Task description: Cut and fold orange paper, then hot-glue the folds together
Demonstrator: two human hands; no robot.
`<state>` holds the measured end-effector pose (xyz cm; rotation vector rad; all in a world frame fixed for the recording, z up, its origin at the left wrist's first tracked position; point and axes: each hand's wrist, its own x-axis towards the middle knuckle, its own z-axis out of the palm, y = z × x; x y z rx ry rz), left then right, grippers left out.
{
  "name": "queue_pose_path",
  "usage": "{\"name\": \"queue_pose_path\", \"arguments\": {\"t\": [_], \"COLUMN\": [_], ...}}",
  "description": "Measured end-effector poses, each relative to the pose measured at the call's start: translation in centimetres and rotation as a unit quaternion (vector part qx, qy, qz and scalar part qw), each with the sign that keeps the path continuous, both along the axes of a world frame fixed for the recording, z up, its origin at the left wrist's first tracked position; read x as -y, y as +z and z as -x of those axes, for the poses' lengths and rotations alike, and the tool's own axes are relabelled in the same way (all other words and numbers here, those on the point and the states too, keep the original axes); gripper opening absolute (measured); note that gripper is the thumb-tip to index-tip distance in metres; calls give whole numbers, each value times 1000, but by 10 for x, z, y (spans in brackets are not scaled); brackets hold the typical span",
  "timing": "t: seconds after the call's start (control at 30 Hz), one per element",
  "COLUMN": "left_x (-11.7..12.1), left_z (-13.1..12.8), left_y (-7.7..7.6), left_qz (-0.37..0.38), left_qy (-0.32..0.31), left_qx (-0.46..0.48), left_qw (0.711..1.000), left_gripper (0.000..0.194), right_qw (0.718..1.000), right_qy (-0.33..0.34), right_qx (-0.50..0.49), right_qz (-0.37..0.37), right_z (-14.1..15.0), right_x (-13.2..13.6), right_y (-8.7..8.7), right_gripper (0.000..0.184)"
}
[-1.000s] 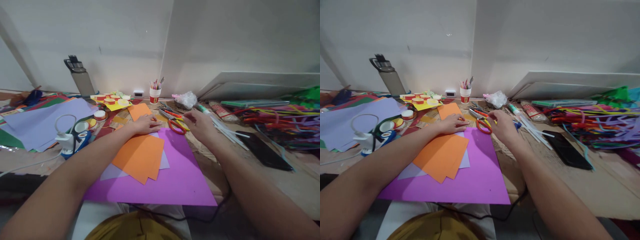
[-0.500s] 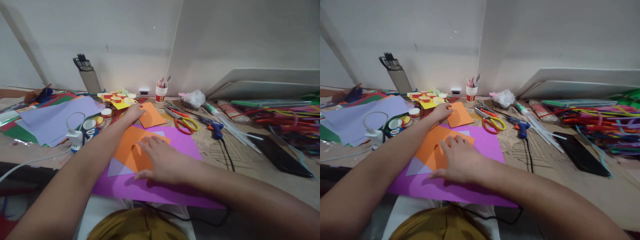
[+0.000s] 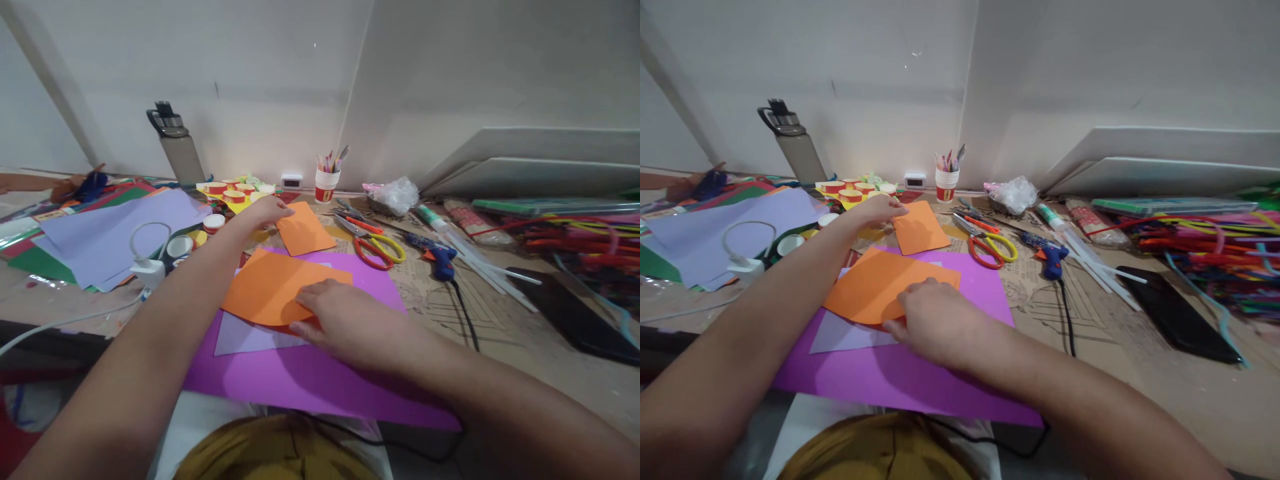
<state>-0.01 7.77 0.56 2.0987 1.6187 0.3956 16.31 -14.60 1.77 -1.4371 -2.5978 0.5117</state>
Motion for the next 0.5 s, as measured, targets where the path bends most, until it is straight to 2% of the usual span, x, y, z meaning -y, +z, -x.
{"name": "queue_pose_path", "arguments": {"t": [0.07,0.17,0.2,0.27,0.33,0.5], "left_x": [-3,-5,-5,0,6,20], "left_z": [2,1,0,-5,-10,-20], "left_y": [-2,-15,-21,-30,-35,-31], "left_qz": [9,-47,-78,-115,-125,-96], "left_qy": [17,22,32,51,71,100], "left_qx": [-1,-83,-83,-80,-98,-134], "left_qw": [1000,995,993,989,985,981], "left_gripper": [31,27,31,54,76,75], "right_qw": [999,995,993,989,988,985], "right_qy": [-32,-87,-106,-124,-134,-156], "right_qx": [-18,-8,11,44,59,68], "right_qz": [8,-49,-52,-59,-59,-38], "right_z": [-7,-14,-16,-17,-17,-16], "right_x": [-14,-39,-45,-55,-59,-66], "right_y": [2,-8,-13,-25,-33,-34], "right_gripper": [43,48,50,58,61,62]}}
